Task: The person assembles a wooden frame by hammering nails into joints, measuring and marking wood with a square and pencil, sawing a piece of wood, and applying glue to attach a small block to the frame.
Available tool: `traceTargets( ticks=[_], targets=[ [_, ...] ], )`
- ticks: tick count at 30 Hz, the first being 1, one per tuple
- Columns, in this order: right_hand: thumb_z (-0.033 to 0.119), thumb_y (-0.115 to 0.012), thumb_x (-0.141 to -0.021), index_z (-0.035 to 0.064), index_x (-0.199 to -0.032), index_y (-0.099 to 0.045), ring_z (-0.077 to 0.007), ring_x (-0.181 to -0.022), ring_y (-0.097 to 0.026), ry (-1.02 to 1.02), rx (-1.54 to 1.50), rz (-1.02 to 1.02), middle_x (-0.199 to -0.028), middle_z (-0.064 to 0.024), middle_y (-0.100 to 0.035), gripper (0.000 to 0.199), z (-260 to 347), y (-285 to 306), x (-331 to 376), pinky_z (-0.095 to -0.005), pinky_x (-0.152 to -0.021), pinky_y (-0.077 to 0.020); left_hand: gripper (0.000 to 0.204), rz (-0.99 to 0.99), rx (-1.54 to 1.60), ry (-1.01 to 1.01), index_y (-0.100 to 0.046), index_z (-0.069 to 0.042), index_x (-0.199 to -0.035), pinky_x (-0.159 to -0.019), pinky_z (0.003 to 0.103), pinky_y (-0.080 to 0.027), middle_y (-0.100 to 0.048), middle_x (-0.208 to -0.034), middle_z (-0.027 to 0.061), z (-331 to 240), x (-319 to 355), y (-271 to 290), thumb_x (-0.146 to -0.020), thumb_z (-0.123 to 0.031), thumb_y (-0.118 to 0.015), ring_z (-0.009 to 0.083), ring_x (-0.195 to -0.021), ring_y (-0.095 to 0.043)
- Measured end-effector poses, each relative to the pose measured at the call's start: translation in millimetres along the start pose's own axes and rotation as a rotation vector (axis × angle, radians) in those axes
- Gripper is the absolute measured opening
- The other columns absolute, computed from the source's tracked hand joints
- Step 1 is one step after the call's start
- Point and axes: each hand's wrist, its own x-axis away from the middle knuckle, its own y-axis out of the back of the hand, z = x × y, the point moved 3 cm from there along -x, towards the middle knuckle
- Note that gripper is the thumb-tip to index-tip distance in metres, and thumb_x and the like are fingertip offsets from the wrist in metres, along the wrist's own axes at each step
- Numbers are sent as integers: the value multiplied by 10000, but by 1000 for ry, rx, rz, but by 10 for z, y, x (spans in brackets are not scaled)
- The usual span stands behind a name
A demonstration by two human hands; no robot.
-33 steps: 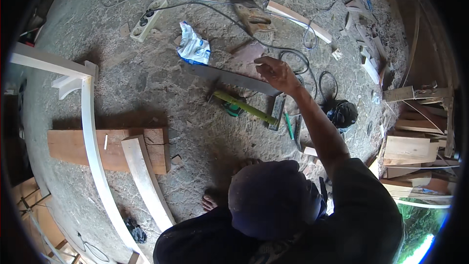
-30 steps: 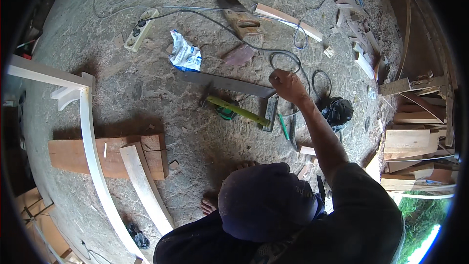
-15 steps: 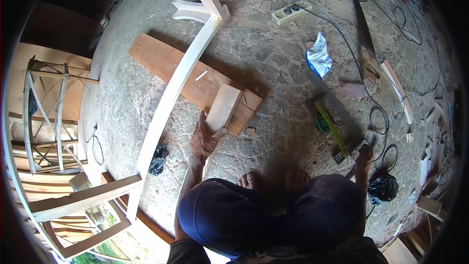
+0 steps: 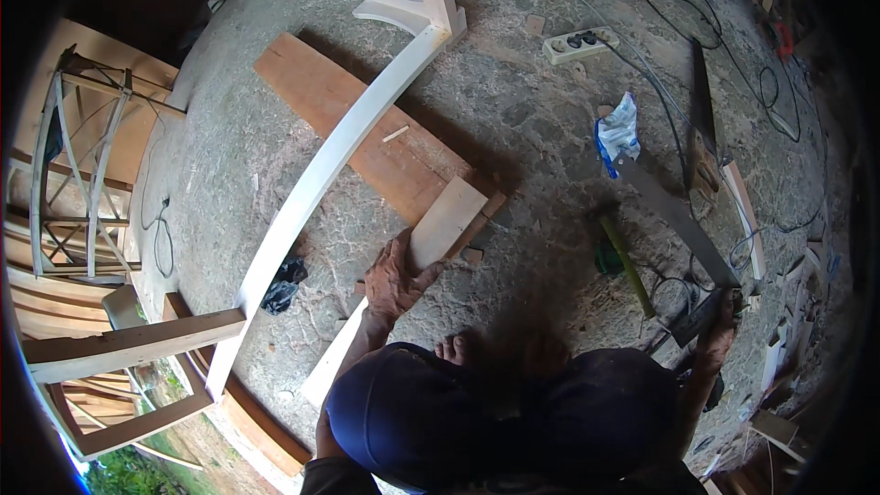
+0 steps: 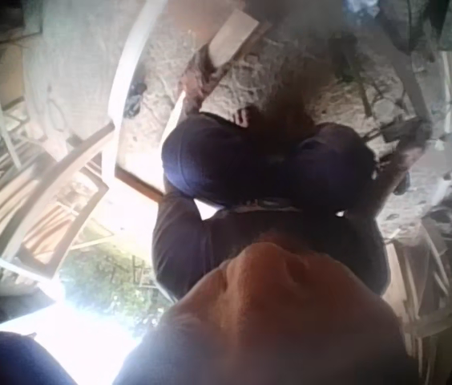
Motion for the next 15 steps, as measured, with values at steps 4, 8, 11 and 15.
traceTargets(
  ticks=[4, 8, 11, 15],
  targets=[
    [118, -597, -1006, 45, -1313, -596, -157, -990, -546, 144, -30, 199, -1113, -38, -607, 315, 582, -864, 350, -286, -909, -455, 944, 25, -20, -11, -414, -51, -1483, -998, 516, -474, -598, -1295, 232, -25, -38, -2, -787, -581, -768, 415, -1192, -587],
    [82, -647, -928, 76, -1324, -514, -35, -794, -504, -63, -52, 528, -964, 16, -574, 418, 461, -2325, 832, -202, -620, -406, 1016, -116, -98, -227, -370, -36, -1509, -1073, 528, -411, -474, -1441, 247, 4, -59, -23, -777, -622, -762, 429, -1324, -476],
    [129, -692, -908, 82, -1259, -510, -70, -842, -531, -236, -176, 683, -1004, -7, -560, 398, -192, -3195, 1246, -239, -693, -452, 1051, -112, 87, -324, -350, -50, -1520, -1103, 536, -381, -389, -1502, 266, -128, -209, -47, -760, -644, -765, 454, -1364, -421],
    [117, -679, -923, 41, -1248, -496, -70, -842, -503, -287, -88, 827, -977, -2, -551, 381, -662, -3820, 1629, -266, -721, -458, 1168, -1, 146, -384, -323, -104, -1545, -1116, 554, -355, -354, -1513, 306, -268, -356, -114, -655, -679, -814, 478, -1376, -398]
  ],
)
